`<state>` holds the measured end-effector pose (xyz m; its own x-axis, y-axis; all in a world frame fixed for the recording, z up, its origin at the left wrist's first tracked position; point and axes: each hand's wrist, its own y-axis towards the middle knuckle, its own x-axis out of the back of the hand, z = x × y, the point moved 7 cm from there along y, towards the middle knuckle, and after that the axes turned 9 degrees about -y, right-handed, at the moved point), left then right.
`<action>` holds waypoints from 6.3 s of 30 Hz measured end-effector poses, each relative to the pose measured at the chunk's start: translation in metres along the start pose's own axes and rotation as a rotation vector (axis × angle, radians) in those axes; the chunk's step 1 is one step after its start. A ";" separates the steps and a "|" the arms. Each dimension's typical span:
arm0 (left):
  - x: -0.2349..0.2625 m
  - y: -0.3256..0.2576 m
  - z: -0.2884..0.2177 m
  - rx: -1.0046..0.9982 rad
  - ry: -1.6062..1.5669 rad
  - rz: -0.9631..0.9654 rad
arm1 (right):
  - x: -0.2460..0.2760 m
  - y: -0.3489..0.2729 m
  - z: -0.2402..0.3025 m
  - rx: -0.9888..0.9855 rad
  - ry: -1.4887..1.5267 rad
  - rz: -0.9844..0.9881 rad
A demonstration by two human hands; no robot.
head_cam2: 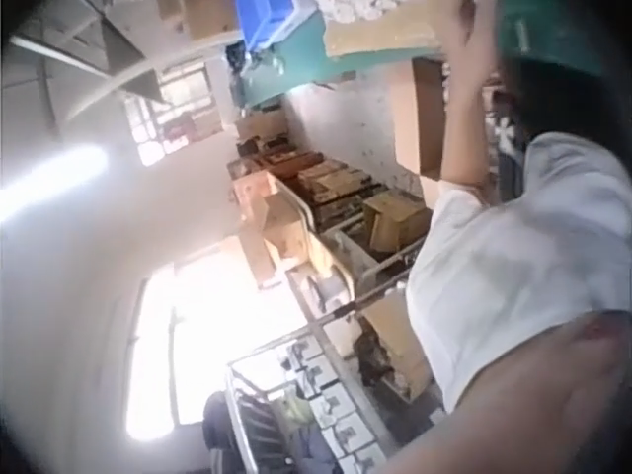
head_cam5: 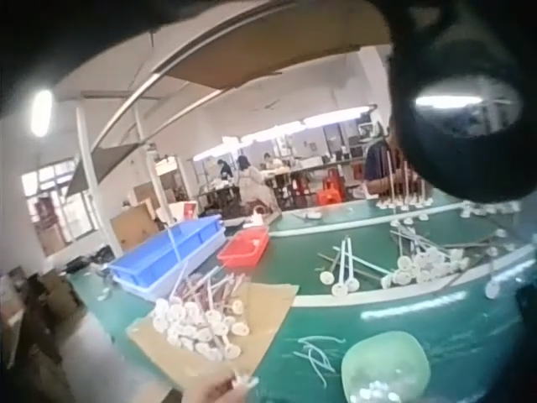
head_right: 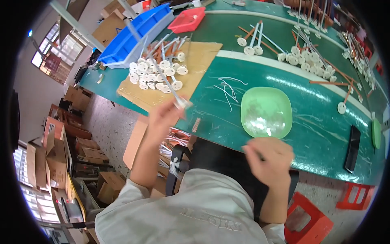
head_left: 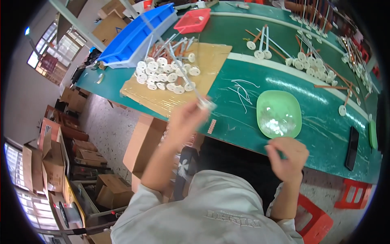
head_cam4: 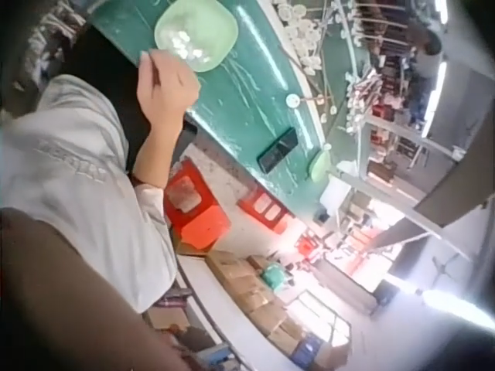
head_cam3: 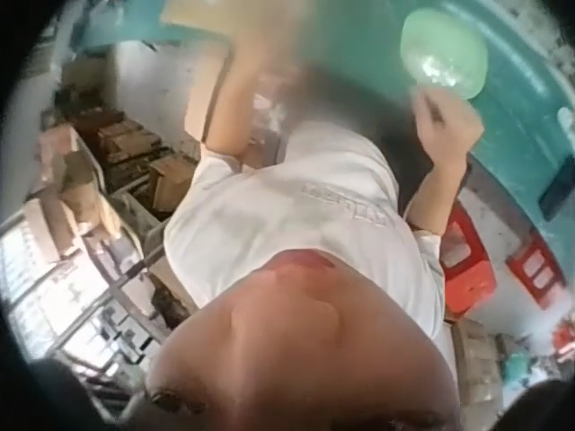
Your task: Assembling LED light strips into plastic bases and securing them by hand.
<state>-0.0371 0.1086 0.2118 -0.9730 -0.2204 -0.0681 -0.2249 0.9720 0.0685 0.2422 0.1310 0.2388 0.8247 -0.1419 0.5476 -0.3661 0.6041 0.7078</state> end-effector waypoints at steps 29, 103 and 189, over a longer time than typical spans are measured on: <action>0.041 0.033 0.041 -0.373 0.143 -0.319 | 0.025 0.062 -0.038 -0.024 -0.187 0.222; -0.120 -0.064 0.060 0.188 -0.723 0.631 | 0.004 -0.014 0.032 0.066 0.101 -0.005; -0.124 -0.092 0.059 -0.277 -0.886 0.380 | -0.001 -0.064 0.055 -0.030 0.179 -0.339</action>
<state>0.1077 0.0513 0.1548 -0.6189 0.3513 -0.7025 -0.0208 0.8868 0.4618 0.2409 0.0492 0.2174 0.9600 -0.2003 0.1958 -0.0485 0.5696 0.8205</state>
